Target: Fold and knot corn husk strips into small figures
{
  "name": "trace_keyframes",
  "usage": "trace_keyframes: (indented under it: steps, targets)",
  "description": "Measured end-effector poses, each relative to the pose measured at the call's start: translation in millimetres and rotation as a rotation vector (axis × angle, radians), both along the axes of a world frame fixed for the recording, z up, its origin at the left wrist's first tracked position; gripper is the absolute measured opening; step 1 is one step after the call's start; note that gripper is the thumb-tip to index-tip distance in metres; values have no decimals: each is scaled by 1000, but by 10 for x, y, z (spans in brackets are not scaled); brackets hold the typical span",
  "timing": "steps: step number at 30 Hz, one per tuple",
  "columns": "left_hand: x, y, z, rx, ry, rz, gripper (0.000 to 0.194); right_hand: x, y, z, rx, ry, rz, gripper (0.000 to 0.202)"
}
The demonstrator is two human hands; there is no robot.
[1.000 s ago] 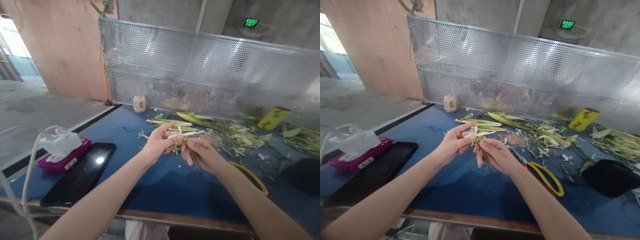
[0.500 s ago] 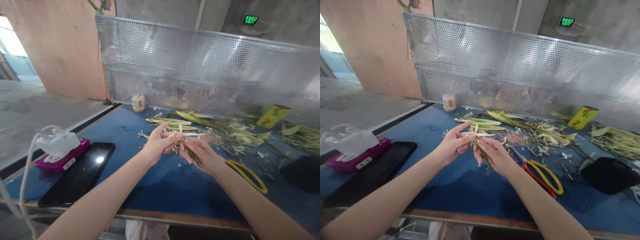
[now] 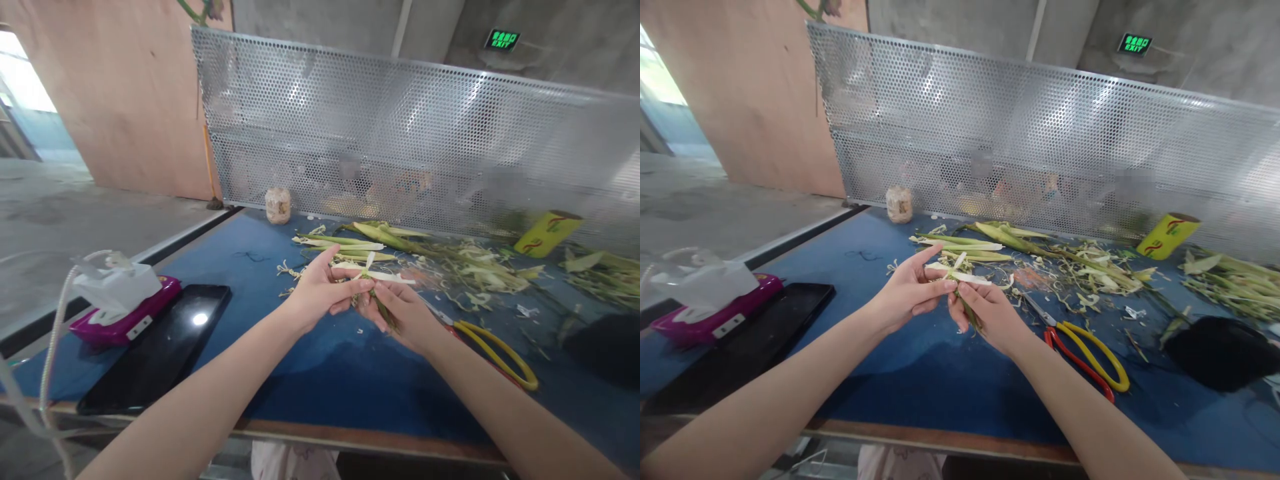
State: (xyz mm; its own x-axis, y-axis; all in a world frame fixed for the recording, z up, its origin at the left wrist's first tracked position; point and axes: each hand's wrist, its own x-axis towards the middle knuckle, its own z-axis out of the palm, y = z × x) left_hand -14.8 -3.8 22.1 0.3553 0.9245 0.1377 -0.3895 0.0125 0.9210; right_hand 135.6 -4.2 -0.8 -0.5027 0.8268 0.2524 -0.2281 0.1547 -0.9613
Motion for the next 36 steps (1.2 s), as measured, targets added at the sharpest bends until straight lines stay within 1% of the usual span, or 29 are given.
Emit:
trace_keyframes:
  steps: [5, 10, 15, 17, 20, 23, 26, 30, 33, 36]
  targets:
    - [-18, 4, -12, -14, 18, -11, 100, 12, -3, -20, -4, -9, 27, 31]
    - [-15, 13, -34, 6, 22, -21, 95, -7, -16, -28, -32, 64, 76, 33]
    - [-25, 13, -39, 14, 7, -20, 87, -25, -38, -13, -29, 39, 77, 29]
    - [-26, 23, -44, 25, 7, -44, 86, -27, -53, 0, -27, 43, 77, 30]
    - [-22, 40, -50, 56, -7, -123, 82, -22, -78, 22, -26, 25, 68, 35]
    - [-13, 41, -46, 63, 3, -175, 90, -16, -93, 37, -21, 47, 69, 39]
    - [-5, 28, -39, 33, -11, -161, 97, -12, -87, 33, -19, 74, 73, 41]
    - [-4, 20, -37, 24, -26, -146, 91, -8, -68, 2, -8, 51, 68, 44]
    - [-12, 21, -39, 26, -27, -144, 86, -4, -66, -22, 23, 48, 132, 43]
    - [-28, 13, -37, 28, -17, -162, 87, 1, -77, -35, 31, 53, 177, 40]
